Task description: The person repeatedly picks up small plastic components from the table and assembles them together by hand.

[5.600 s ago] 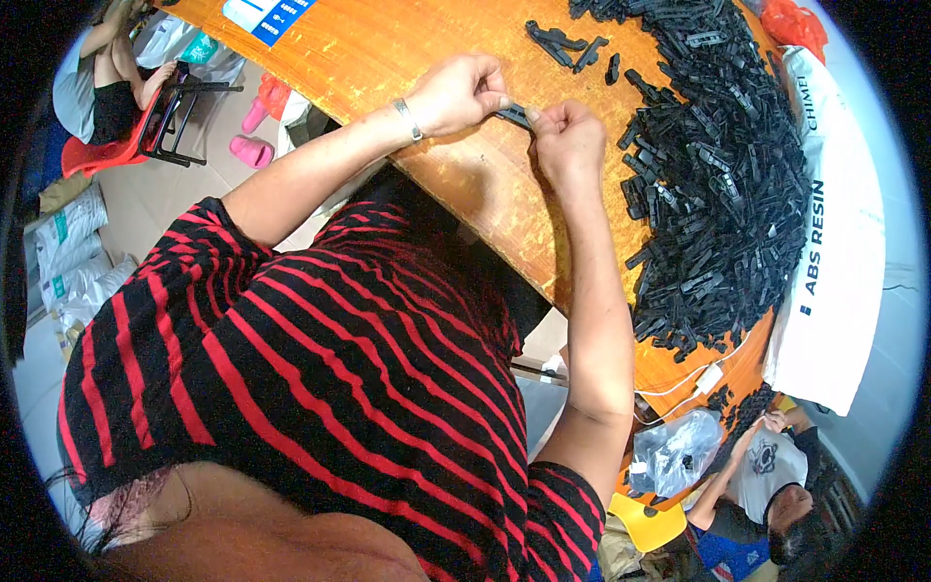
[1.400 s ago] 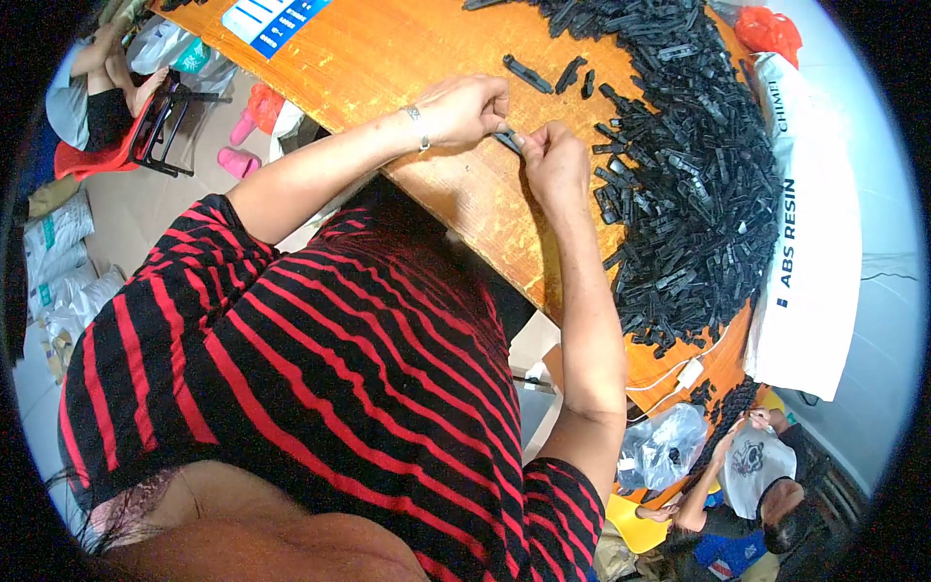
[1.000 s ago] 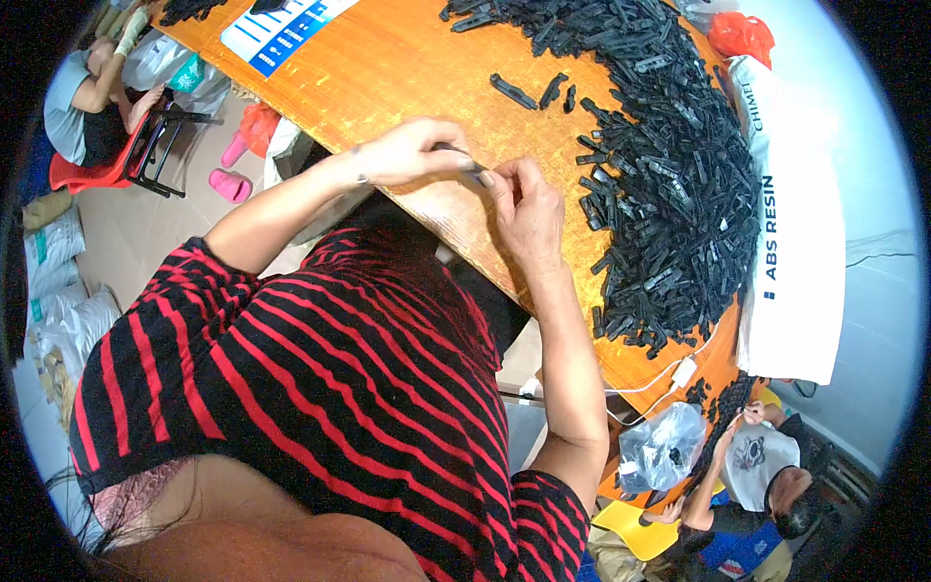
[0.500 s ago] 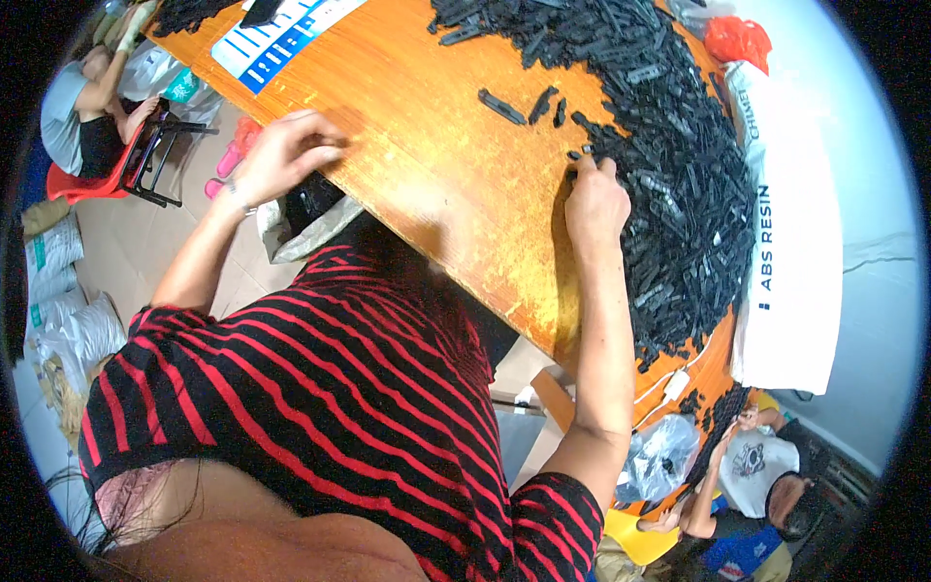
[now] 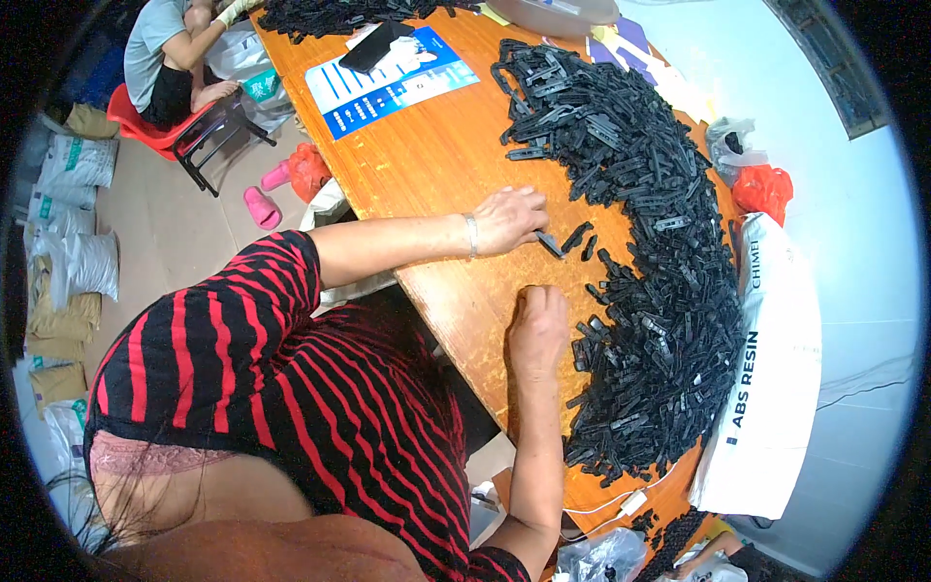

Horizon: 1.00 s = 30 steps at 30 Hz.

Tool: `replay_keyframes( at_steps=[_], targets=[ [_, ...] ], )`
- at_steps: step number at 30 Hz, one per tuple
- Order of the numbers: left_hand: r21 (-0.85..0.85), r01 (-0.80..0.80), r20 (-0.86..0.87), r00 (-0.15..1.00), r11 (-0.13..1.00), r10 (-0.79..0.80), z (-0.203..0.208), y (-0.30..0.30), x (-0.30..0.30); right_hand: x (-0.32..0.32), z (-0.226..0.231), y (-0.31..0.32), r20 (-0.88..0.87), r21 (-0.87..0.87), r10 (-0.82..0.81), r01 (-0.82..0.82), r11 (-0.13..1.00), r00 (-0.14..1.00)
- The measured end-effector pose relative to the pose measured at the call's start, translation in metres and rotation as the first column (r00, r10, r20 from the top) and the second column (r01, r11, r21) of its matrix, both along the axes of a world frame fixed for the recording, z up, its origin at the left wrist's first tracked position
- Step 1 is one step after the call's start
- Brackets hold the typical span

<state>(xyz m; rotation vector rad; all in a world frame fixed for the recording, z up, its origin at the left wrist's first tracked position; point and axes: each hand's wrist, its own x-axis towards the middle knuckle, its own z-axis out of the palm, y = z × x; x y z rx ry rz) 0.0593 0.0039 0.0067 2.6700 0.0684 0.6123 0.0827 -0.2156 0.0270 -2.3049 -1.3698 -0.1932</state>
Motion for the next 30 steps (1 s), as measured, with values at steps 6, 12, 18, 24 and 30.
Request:
replay_keyframes(
  at_steps=[6, 12, 18, 24, 30],
  targets=[
    [-0.099, 0.046, 0.009, 0.999, 0.994, -0.046, -0.005, 0.004, -0.012, -0.01, -0.001, 0.009, 0.021, 0.021, 0.134, -0.134, 0.991, 0.991],
    [-0.352, 0.061, -0.004, 0.998, 0.934, -0.067, 0.007, 0.007, -0.032, -0.007, 0.016, 0.004, -0.07, 0.18, 0.046, -0.033, 0.983, 0.996],
    [-0.669, 0.013, -0.104, 0.988, 0.743, -0.11, 0.011, -0.016, -0.04, 0.004, 0.002, 0.009, -0.47, 0.347, -0.082, 0.269, 0.898, 0.879],
    [-0.715, 0.032, -0.137, 0.973, 0.699, -0.184, 0.022, -0.026, -0.046, -0.001, 0.022, 0.01, -0.783, 0.447, 0.07, 0.482, 0.754, 0.618],
    [-0.838, 0.084, -0.103, 0.946, 0.539, -0.308, 0.01, -0.013, -0.033, 0.006, 0.011, -0.004, -0.814, 0.309, 0.041, 0.373, 0.875, 0.579]
  ],
)
